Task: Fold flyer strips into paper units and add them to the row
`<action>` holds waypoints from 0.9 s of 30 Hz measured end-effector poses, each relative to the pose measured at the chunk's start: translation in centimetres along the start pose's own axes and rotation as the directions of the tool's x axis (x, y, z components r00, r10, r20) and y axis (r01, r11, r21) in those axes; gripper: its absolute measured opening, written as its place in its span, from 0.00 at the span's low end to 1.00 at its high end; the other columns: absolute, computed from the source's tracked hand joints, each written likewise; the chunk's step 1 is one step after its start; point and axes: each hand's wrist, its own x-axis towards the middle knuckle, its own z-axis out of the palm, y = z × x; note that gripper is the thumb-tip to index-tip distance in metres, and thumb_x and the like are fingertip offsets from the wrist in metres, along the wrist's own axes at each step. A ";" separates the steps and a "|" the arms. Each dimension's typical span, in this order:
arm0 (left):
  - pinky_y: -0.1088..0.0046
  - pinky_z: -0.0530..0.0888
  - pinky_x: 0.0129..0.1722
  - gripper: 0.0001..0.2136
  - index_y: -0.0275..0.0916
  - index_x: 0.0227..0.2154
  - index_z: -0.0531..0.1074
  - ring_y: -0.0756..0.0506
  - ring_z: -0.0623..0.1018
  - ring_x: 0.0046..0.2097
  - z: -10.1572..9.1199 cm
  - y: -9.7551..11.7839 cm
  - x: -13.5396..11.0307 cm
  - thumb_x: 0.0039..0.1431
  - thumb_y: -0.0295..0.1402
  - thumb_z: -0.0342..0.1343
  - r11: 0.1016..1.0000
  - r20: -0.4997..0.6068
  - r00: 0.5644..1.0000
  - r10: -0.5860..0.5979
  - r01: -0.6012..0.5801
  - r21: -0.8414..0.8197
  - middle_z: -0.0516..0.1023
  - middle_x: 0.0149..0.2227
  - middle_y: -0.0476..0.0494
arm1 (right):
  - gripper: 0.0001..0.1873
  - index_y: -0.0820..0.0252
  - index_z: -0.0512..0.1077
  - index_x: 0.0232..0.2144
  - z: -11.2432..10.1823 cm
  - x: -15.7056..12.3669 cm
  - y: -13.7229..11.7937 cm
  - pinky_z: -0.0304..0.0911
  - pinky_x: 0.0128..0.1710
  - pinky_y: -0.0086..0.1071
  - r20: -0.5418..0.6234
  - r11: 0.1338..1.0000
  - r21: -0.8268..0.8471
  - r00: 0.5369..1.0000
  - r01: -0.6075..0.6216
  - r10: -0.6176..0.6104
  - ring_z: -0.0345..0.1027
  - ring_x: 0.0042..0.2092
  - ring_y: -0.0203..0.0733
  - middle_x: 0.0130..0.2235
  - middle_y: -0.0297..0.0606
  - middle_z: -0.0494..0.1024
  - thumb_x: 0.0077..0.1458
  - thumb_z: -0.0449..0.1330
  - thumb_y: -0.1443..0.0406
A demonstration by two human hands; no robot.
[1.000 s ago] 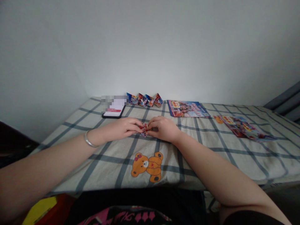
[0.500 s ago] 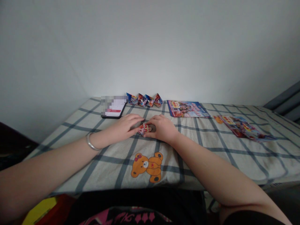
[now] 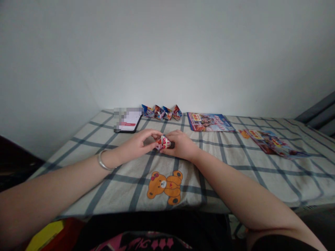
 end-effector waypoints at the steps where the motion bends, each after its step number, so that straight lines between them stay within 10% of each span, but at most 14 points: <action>1: 0.66 0.72 0.47 0.09 0.39 0.46 0.70 0.46 0.76 0.44 0.0 0.2 0.1 0.63 0.32 0.55 1.000 -0.015 1.000 0.004 -0.005 -0.020 0.77 0.43 0.45 | 0.11 0.59 0.76 0.35 0.0 0.0 0.0 0.62 0.47 0.38 -0.003 1.000 0.011 1.000 -0.002 0.002 0.72 0.41 0.43 0.36 0.39 0.80 0.53 0.66 0.59; 10: 0.68 0.71 0.41 0.04 0.39 0.37 0.72 0.47 0.75 0.39 0.0 0.0 0.3 0.61 0.33 0.56 0.998 -0.060 0.998 0.033 -0.030 0.057 0.76 0.35 0.48 | 0.03 0.59 0.74 0.30 -0.1 0.1 -0.5 0.60 0.38 0.33 -0.066 0.979 -0.154 0.990 -0.134 0.125 0.69 0.38 0.44 0.31 0.39 0.78 0.54 0.64 0.65; 27: 0.67 0.68 0.38 0.14 0.36 0.30 0.72 0.46 0.72 0.36 -0.2 0.6 0.3 0.69 0.38 0.47 0.871 0.145 0.978 0.151 -0.201 0.448 0.73 0.32 0.45 | 0.13 0.59 0.73 0.27 -0.3 0.1 -1.3 0.52 0.34 0.34 0.015 0.880 -0.475 1.000 0.024 -0.019 0.65 0.35 0.42 0.28 0.38 0.76 0.62 0.57 0.61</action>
